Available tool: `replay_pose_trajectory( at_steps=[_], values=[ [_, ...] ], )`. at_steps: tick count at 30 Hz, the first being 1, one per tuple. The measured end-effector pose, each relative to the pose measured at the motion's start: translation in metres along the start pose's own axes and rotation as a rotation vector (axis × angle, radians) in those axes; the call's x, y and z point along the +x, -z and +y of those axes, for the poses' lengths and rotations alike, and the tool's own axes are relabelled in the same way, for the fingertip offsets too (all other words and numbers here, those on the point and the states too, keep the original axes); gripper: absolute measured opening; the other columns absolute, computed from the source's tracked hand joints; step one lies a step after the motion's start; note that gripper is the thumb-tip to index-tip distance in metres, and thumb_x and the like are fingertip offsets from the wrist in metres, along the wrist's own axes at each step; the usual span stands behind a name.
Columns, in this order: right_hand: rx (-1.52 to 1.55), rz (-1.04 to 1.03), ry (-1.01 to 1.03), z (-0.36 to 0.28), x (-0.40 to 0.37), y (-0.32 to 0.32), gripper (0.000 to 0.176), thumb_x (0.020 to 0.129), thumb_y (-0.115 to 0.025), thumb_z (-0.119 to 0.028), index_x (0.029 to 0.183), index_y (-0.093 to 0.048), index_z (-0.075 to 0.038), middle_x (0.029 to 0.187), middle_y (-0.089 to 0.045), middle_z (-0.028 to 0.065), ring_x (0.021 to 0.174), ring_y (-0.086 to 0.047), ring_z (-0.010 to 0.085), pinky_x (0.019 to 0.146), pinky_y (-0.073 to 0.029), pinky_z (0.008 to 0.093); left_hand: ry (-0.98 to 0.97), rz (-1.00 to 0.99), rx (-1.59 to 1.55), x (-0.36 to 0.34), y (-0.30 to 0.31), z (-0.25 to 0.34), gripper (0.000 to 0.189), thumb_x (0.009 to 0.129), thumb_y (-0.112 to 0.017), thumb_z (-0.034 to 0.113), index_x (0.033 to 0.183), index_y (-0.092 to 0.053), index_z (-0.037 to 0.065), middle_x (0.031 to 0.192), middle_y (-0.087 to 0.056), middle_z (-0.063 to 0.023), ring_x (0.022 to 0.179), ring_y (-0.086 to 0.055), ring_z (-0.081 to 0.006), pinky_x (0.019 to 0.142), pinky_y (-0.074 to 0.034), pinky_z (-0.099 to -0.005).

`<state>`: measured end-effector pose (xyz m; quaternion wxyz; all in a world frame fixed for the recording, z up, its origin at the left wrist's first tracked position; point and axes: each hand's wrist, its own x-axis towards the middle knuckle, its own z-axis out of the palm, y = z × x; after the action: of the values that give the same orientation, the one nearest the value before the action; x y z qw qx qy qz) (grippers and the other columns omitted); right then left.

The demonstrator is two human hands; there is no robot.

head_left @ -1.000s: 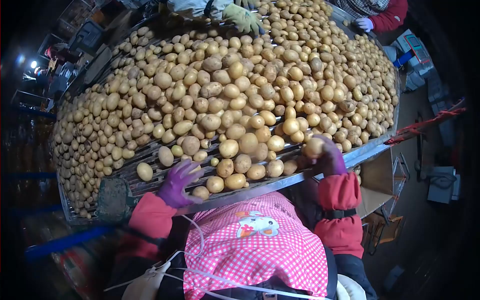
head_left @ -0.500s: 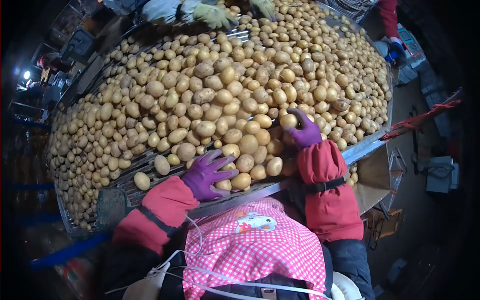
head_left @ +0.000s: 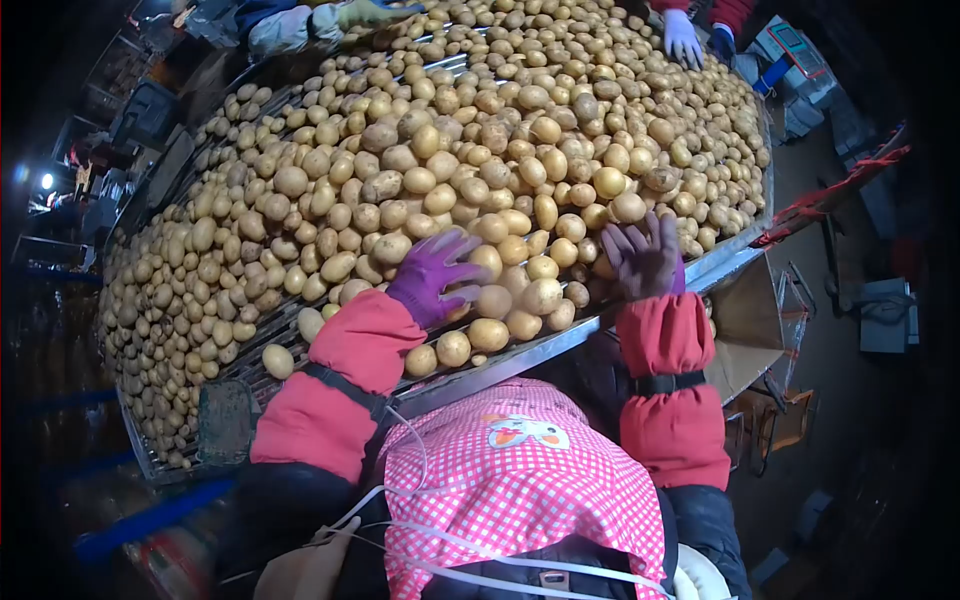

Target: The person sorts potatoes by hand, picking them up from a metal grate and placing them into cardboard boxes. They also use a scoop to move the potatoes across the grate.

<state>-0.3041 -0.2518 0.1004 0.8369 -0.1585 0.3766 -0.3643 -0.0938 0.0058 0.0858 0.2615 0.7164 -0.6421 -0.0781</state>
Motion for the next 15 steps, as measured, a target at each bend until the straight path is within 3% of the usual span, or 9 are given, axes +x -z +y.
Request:
replay_pose_trajectory(
  at_steps=[3,4,5,7,10,11,12,14,15],
  values=[
    [-0.955,-0.134,0.193,0.004,-0.055,-0.009,0.067,0.087,-0.072,-0.034,0.143,-0.045,-0.01,0.119,-0.062,0.0152,0.104,-0.063,0.0308,0.091,-0.055,0.0415,0.087,0.097,-0.01,-0.013,0.019,0.011,0.057,0.079,-0.073,0.036,0.13,-0.061,0.016,0.143,-0.05,-0.0145,0.131,-0.047,-0.0361,0.108,-0.038,-0.0497],
    [-1.315,-0.242,0.433,0.022,-0.056,0.005,0.063,0.084,-0.074,-0.027,0.14,-0.05,-0.012,0.112,-0.066,0.015,0.099,-0.065,0.0312,0.089,-0.053,0.0404,0.104,0.101,0.001,-0.027,0.031,0.018,0.059,0.078,-0.074,0.037,0.131,-0.06,0.016,0.143,-0.05,-0.0149,0.131,-0.048,-0.0362,0.108,-0.038,-0.05],
    [-1.508,-0.516,0.988,0.049,-0.034,0.034,0.055,0.079,-0.076,-0.026,0.13,-0.058,-0.014,0.116,-0.064,0.0172,0.099,-0.065,0.0336,0.085,-0.053,0.0428,0.116,0.105,0.01,-0.04,0.04,0.022,0.061,0.077,-0.075,0.037,0.132,-0.059,0.016,0.143,-0.05,-0.0154,0.131,-0.048,-0.0363,0.108,-0.038,-0.0503],
    [-2.023,-0.786,0.793,0.056,-0.064,0.004,0.046,0.074,-0.078,-0.023,0.118,-0.064,-0.019,0.117,-0.062,0.0188,0.097,-0.065,0.0363,0.084,-0.053,0.0447,0.078,-0.015,0.038,-0.072,0.043,0.02,0.067,0.072,-0.078,0.039,0.132,-0.059,0.017,0.141,-0.051,-0.0144,0.129,-0.049,-0.0368,0.107,-0.038,-0.0508],
    [-1.962,-0.791,0.714,0.043,-0.028,-0.003,0.052,0.064,-0.083,-0.025,0.113,-0.065,-0.026,0.119,-0.061,0.0198,0.1,-0.063,0.0369,0.083,-0.053,0.0442,0.104,-0.228,0.092,-0.115,0.042,0.023,0.069,0.071,-0.079,0.039,0.133,-0.059,0.017,0.139,-0.053,-0.0136,0.126,-0.05,-0.0371,0.108,-0.037,-0.0494],
    [-1.903,-0.657,0.851,0.05,-0.002,0.02,0.065,0.059,-0.088,-0.029,0.119,-0.065,-0.024,0.131,-0.057,0.0198,0.105,-0.064,0.0391,0.087,-0.054,0.0446,0.093,-0.244,0.144,-0.123,0.038,0.029,0.069,0.07,-0.08,0.039,0.132,-0.06,0.017,0.138,-0.054,-0.0132,0.125,-0.05,-0.0367,0.107,-0.038,-0.0496],
    [-1.919,-0.541,1.18,0.041,-0.007,0.008,0.057,0.058,-0.086,-0.025,0.111,-0.065,-0.02,0.12,-0.06,0.0192,0.1,-0.063,0.0372,0.08,-0.053,0.0448,0.077,-0.251,0.196,-0.125,0.033,0.032,0.069,0.07,-0.08,0.04,0.132,-0.06,0.018,0.137,-0.054,-0.0129,0.123,-0.051,-0.0362,0.106,-0.038,-0.0497],
    [-1.971,-0.421,1.401,0.024,-0.023,-0.019,0.05,0.059,-0.085,-0.022,0.104,-0.065,-0.016,0.109,-0.062,0.0175,0.097,-0.063,0.0348,0.074,-0.053,0.0457,0.147,-0.259,0.184,-0.121,0.026,0.034,0.07,0.069,-0.08,0.042,0.131,-0.06,0.018,0.136,-0.055,-0.0116,0.122,-0.052,-0.0343,0.104,-0.039,-0.0499],
    [-2.035,-0.43,1.294,0.023,-0.031,-0.03,0.051,0.059,-0.085,-0.024,0.105,-0.065,-0.016,0.108,-0.063,0.0165,0.098,-0.063,0.0344,0.074,-0.052,0.0465,0.183,-0.263,0.182,-0.117,0.024,0.034,0.07,0.069,-0.08,0.042,0.131,-0.06,0.018,0.136,-0.055,-0.011,0.122,-0.052,-0.0334,0.103,-0.04,-0.05]
  ],
)
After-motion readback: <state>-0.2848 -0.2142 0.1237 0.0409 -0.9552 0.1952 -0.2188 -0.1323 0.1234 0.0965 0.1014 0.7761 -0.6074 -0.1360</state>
